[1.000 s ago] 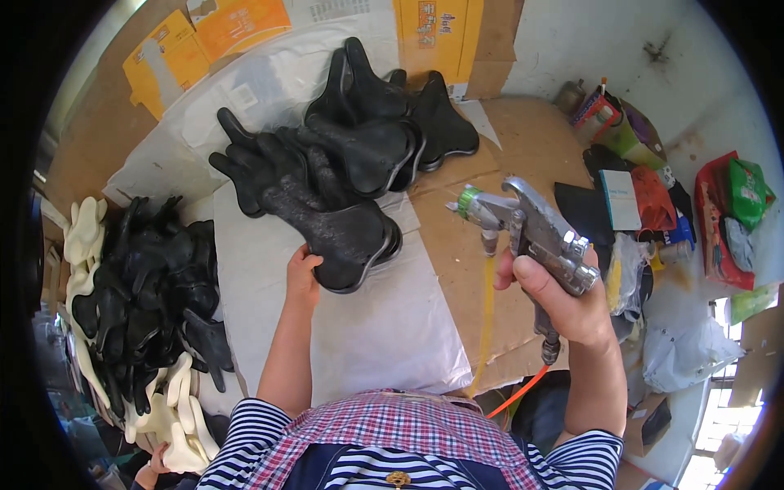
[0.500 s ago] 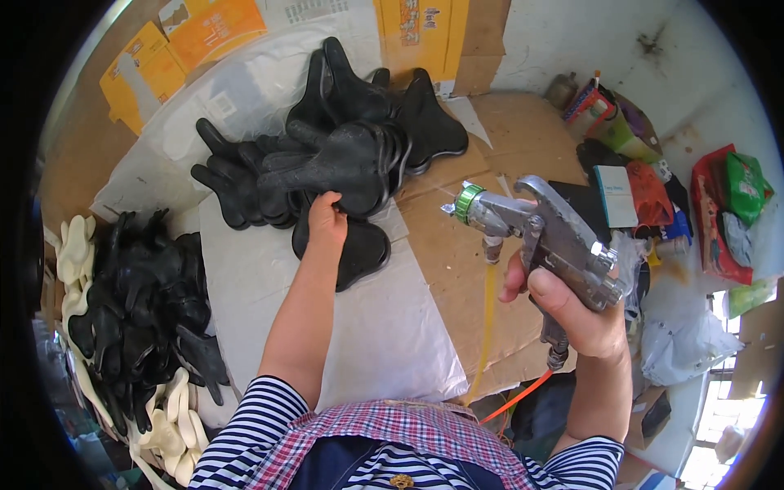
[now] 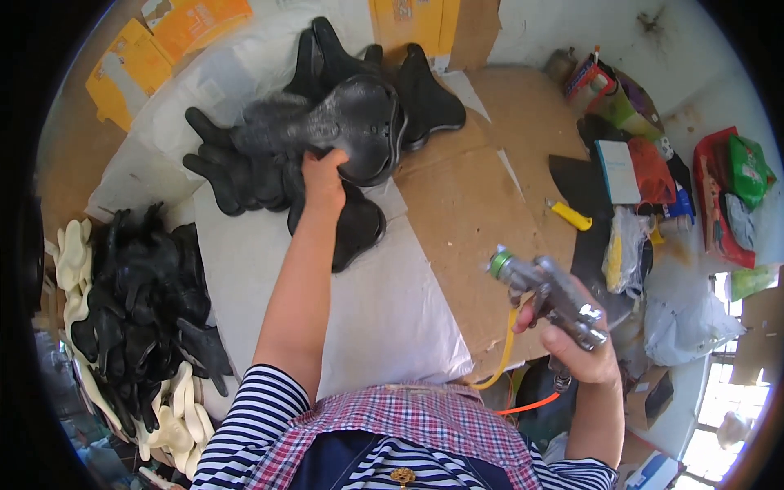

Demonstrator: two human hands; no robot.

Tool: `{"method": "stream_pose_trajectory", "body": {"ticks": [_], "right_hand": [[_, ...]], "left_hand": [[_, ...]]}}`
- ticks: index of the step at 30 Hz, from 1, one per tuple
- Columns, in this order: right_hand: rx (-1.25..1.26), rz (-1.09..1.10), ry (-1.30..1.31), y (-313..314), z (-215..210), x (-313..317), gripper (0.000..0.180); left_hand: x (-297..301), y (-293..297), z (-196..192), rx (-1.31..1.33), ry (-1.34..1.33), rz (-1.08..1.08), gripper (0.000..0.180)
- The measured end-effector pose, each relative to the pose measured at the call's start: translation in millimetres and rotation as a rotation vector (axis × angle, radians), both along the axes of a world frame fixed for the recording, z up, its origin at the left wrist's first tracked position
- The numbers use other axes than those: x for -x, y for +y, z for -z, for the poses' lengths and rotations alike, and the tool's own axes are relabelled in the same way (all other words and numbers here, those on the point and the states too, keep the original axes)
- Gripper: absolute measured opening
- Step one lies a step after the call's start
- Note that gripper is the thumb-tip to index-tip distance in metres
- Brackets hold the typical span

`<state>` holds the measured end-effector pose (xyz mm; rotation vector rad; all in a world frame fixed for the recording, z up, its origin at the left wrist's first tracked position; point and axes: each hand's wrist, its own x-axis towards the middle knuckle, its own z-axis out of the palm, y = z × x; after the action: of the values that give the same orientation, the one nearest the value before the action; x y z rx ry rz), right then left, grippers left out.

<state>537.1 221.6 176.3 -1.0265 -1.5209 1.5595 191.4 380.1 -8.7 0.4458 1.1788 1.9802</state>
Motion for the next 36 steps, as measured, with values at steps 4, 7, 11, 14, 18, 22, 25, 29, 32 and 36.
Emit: {"method": "stream_pose_trajectory", "body": {"ticks": [4, 7, 11, 14, 18, 22, 25, 29, 32, 36], "right_hand": [[0.205, -0.130, -0.164, -28, 6, -10, 0.058], [0.202, -0.159, -0.250, -27, 5, -1, 0.054], [0.017, -0.037, 0.045, -26, -14, 21, 0.061], [0.002, -0.022, 0.046, -31, -25, 15, 0.061], [-0.120, 0.030, -0.158, -29, -28, 12, 0.051], [-0.134, 0.102, -0.289, -24, -30, 11, 0.052], [-0.143, 0.082, -0.244, -28, -32, 22, 0.059], [-0.023, 0.018, -0.153, -34, -19, 16, 0.067], [0.113, -0.048, -0.147, -44, -6, 19, 0.066], [0.224, -0.146, -0.273, -47, 15, 21, 0.063]], "left_hand": [[48, -70, -39, -0.087, 0.076, 0.038, 0.044], [92, -140, -65, -0.122, 0.056, -0.031, 0.054], [156, -232, -43, -0.138, -0.022, -0.235, 0.058], [168, -268, -14, -0.071, -0.209, -0.289, 0.056], [156, -276, 25, -0.039, -0.378, -0.179, 0.057], [108, -225, 50, -0.107, -0.450, 0.198, 0.060], [77, -173, 66, 0.122, -0.197, 0.261, 0.064], [52, -136, 51, 0.434, 0.179, 0.455, 0.057], [54, -147, 52, 0.396, 0.215, 0.479, 0.061], [60, -196, 55, 0.231, 0.137, 0.307, 0.068]]}}
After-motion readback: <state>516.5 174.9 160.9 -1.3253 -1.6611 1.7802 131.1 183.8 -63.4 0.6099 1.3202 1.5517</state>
